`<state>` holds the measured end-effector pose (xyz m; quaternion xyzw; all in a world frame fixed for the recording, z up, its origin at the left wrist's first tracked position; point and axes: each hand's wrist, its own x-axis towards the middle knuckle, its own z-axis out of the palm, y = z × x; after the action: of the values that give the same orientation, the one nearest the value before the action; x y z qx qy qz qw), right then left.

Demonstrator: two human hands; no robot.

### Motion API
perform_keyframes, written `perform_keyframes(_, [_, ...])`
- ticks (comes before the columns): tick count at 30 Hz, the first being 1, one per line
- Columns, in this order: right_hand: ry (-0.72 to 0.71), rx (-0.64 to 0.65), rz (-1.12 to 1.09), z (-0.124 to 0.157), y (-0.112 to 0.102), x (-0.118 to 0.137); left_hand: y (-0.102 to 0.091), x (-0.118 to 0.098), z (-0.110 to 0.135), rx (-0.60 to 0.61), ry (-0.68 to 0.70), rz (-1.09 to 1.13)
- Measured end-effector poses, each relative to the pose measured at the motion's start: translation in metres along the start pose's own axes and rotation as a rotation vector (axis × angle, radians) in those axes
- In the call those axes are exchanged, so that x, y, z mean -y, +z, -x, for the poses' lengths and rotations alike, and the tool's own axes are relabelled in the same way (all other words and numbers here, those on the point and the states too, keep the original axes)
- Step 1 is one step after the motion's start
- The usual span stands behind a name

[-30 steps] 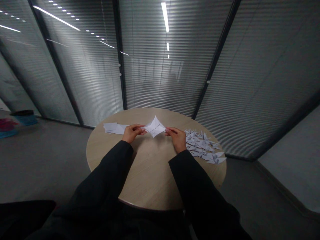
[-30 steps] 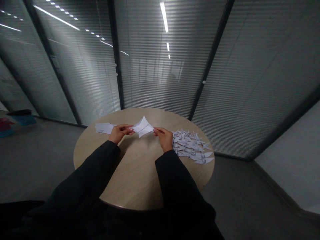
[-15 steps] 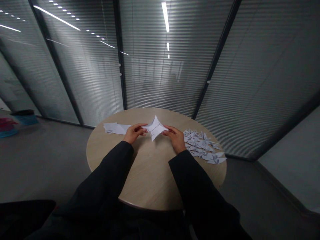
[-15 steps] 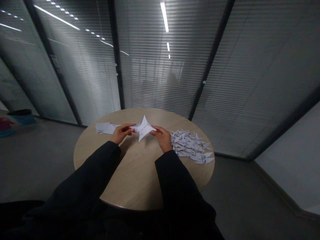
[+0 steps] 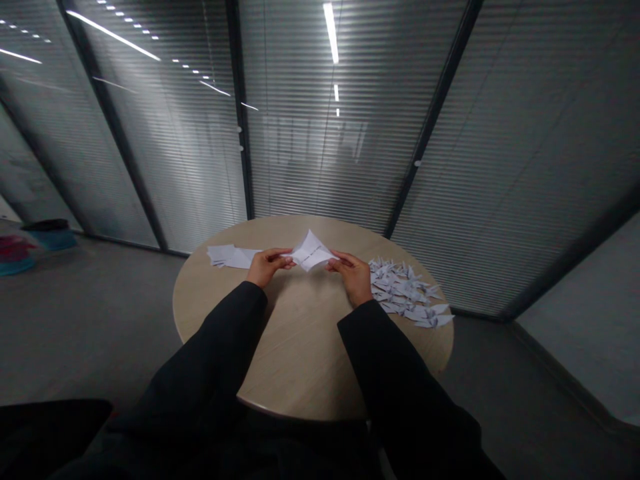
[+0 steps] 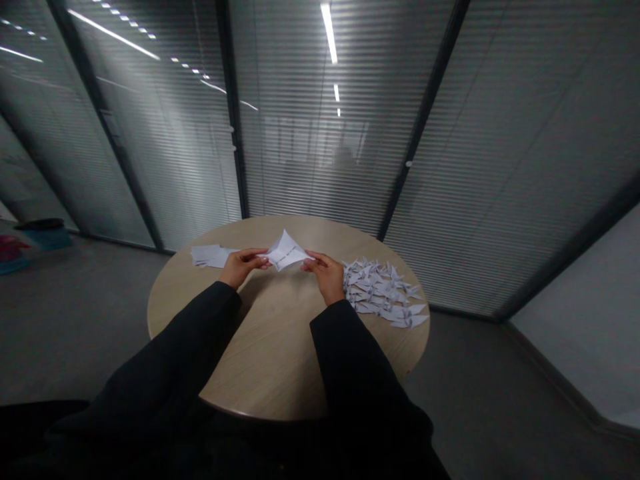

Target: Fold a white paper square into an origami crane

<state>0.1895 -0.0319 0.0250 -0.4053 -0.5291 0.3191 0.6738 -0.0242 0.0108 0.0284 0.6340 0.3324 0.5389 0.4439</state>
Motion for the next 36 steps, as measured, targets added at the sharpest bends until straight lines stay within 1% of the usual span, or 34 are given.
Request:
perform_keyframes(6, [0.024,0.031,-0.03,0.0013,-0.0014,0.0013,0.0018,-0.0013,0.0015,-0.021,0.072,-0.017])
perform_keyframes(10, [0.017,0.063,0.027,0.0005,-0.0022,0.0004,0.0016,-0.0007,0.0016,-0.059,0.141,-0.092])
perform_keyframes(13, [-0.021,0.079,0.11,-0.0005,-0.0032,-0.0026,0.0018,-0.0011,0.0025,-0.087,0.157,-0.11])
perform_keyframes(16, [-0.076,0.059,0.189,-0.0007,-0.0043,-0.0049,0.0026,-0.0017,0.003,-0.09,0.149,-0.105])
perform_keyframes(22, [-0.209,0.047,0.294,0.0013,-0.0045,0.0002,0.0024,0.0009,0.0012,-0.09,0.158,-0.088])
perform_keyframes(27, [-0.242,0.04,0.326,0.0012,-0.0043,0.0026,0.0012,0.0029,0.0004,-0.111,0.185,-0.123])
perform_keyframes(31, [-0.221,0.028,0.319,0.0008,-0.0051,0.0014,0.0014,0.0004,0.0013,-0.151,0.215,-0.138])
perform_keyframes(36, [-0.111,0.022,0.259,0.0,-0.0056,0.0,0.0005,-0.0024,0.0013,-0.193,0.219,-0.133])
